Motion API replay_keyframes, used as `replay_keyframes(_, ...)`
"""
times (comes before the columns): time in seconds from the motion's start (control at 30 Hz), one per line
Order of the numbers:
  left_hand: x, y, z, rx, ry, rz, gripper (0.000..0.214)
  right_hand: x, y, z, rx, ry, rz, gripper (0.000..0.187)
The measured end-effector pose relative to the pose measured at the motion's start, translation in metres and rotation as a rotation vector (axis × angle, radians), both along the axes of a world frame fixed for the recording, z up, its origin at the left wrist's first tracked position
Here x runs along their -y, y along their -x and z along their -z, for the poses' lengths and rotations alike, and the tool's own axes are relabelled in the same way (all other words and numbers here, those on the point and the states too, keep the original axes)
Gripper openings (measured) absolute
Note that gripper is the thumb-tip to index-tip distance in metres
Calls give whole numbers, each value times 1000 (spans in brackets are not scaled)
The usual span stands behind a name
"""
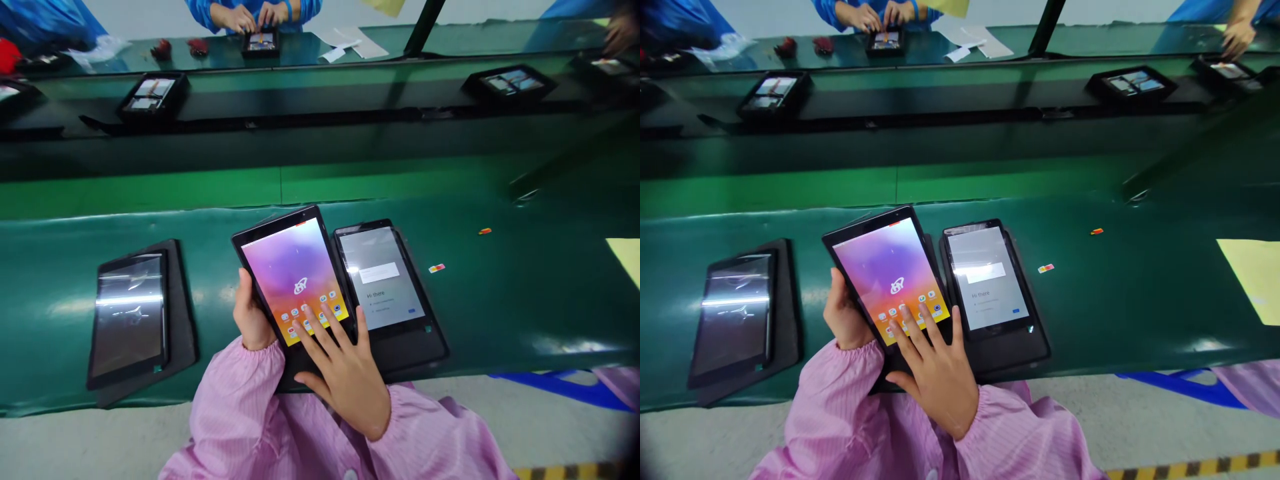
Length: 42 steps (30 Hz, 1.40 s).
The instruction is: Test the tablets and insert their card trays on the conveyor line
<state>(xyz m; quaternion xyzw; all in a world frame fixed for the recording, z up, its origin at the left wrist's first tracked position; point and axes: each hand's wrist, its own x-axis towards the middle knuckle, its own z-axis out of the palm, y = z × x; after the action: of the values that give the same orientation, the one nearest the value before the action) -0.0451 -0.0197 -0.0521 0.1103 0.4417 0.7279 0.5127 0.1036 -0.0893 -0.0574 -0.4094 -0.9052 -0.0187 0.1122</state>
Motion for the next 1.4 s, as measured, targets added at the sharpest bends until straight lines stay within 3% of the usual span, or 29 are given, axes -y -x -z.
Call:
replay_keyframes(0.23,0,1,-1,-13,-23,-13,46,-4,-6,-14,-185,-53,-17,48)
replay_keyframes(0.4,-1,2,-1,39,-6,13,44,-19,-11,-24,-374,-111,79,38)
replay_keyframes(0.6,0,11,-2,96,133,123,48,-35,-44,-24,-339,-167,216,32)
replay_keyframes(0.73,11,20,8,79,309,132,48,-42,-74,-16,-336,-210,337,32)
replay_keyframes(0.83,22,21,17,-174,418,83,51,-48,-91,-8,-334,-248,404,31)
replay_keyframes(0.9,32,20,18,-435,387,102,58,-51,-102,-5,-331,-265,438,31)
replay_keyframes(1.0,54,21,11,-1001,277,132,74,-53,-123,0,-331,-271,500,31)
replay_keyframes(1.1,86,23,9,-1530,284,228,99,-49,-147,7,-324,-258,562,32)
replay_keyframes(1.2,115,15,24,-1747,330,384,131,-44,-162,17,-309,-201,555,34)
replay_keyframes(1.27,123,5,41,-1839,334,409,142,-44,-163,22,-303,-145,499,36)
replay_keyframes(1.4,102,-2,61,-1949,348,369,143,-55,-155,28,-297,-32,360,44)
